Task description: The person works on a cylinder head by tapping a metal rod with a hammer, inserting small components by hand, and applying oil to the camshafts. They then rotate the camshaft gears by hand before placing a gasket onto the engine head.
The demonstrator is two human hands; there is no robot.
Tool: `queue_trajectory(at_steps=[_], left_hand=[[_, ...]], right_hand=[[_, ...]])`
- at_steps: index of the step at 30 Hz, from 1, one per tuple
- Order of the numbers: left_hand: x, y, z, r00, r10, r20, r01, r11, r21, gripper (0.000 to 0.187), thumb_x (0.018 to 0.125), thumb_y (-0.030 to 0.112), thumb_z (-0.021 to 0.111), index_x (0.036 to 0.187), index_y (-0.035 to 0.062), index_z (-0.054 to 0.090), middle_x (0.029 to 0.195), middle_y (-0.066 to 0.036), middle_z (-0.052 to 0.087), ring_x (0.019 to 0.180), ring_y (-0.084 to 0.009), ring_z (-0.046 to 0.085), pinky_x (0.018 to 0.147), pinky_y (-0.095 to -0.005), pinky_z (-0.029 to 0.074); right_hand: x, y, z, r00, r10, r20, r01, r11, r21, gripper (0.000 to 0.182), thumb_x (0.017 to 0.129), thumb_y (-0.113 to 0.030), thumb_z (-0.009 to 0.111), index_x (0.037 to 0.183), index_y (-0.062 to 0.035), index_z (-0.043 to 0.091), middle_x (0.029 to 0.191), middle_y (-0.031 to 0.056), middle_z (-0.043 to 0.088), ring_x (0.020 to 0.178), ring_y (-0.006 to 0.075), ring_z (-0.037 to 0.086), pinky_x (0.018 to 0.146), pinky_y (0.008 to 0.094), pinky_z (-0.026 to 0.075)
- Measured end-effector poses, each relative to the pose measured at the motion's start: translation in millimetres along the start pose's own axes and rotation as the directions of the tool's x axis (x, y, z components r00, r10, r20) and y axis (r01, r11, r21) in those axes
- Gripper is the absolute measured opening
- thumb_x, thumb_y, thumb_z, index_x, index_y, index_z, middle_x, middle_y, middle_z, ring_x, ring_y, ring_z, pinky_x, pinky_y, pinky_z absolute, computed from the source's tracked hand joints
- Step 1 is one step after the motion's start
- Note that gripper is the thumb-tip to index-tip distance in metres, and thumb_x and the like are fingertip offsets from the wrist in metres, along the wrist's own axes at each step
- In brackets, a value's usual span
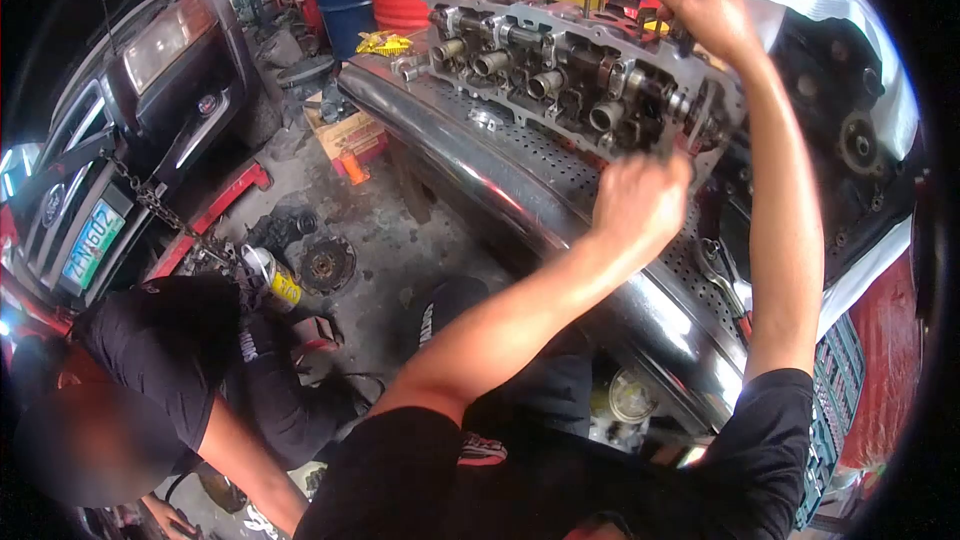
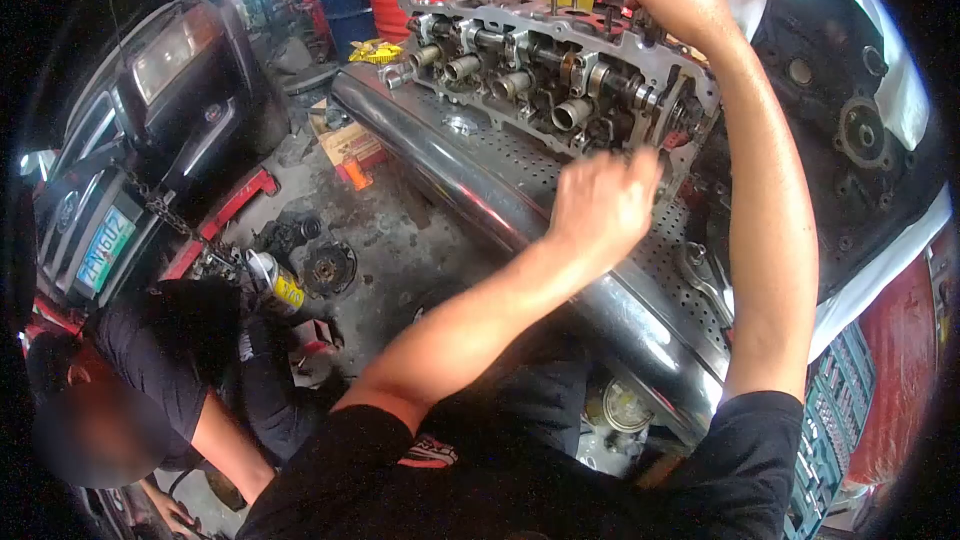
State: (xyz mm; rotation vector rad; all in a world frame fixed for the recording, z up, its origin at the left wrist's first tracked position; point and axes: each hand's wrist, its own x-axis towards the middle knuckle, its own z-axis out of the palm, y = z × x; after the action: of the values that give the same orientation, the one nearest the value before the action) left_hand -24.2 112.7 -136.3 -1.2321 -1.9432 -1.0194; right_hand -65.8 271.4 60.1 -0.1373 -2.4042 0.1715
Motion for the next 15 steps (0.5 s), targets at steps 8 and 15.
queue_trajectory(at_steps=[8, 15], left_hand=[[57.7, 17.5, -34.7, 0.985, -0.032, -0.171, 0.033, 0.999, 0.001, 0.021, 0.096, 0.026, 0.063, 0.088, 0.0069, 0.059, 0.07, -0.015, 0.068, 0.072, -0.0343, 0.071, 0.069, -0.0487, 0.055], [-9.3, -4.6, 16.8, 0.998, -0.054, 0.044, 0.056, 0.997, -0.053, 0.017, 0.097, 0.02, 0.061, 0.089, 0.0061, 0.056, 0.064, -0.017, 0.064, 0.062, -0.0358, 0.067, 0.06, -0.0496, 0.054]], right_hand=[[1.8, -2.1, -1.3, 0.998, 0.043, 0.036, -0.043, 0.999, 0.019, 0.034, 0.094, -0.034, 0.065, 0.105, -0.0033, 0.074, 0.086, 0.0083, 0.077, 0.082, 0.0178, 0.072, 0.08, 0.034, 0.054], [8.1, 10.7, -1.9, 0.998, 0.053, 0.026, -0.053, 0.998, -0.025, 0.037, 0.094, -0.037, 0.063, 0.107, -0.0027, 0.073, 0.089, 0.0094, 0.077, 0.086, 0.0189, 0.073, 0.082, 0.0349, 0.054]])
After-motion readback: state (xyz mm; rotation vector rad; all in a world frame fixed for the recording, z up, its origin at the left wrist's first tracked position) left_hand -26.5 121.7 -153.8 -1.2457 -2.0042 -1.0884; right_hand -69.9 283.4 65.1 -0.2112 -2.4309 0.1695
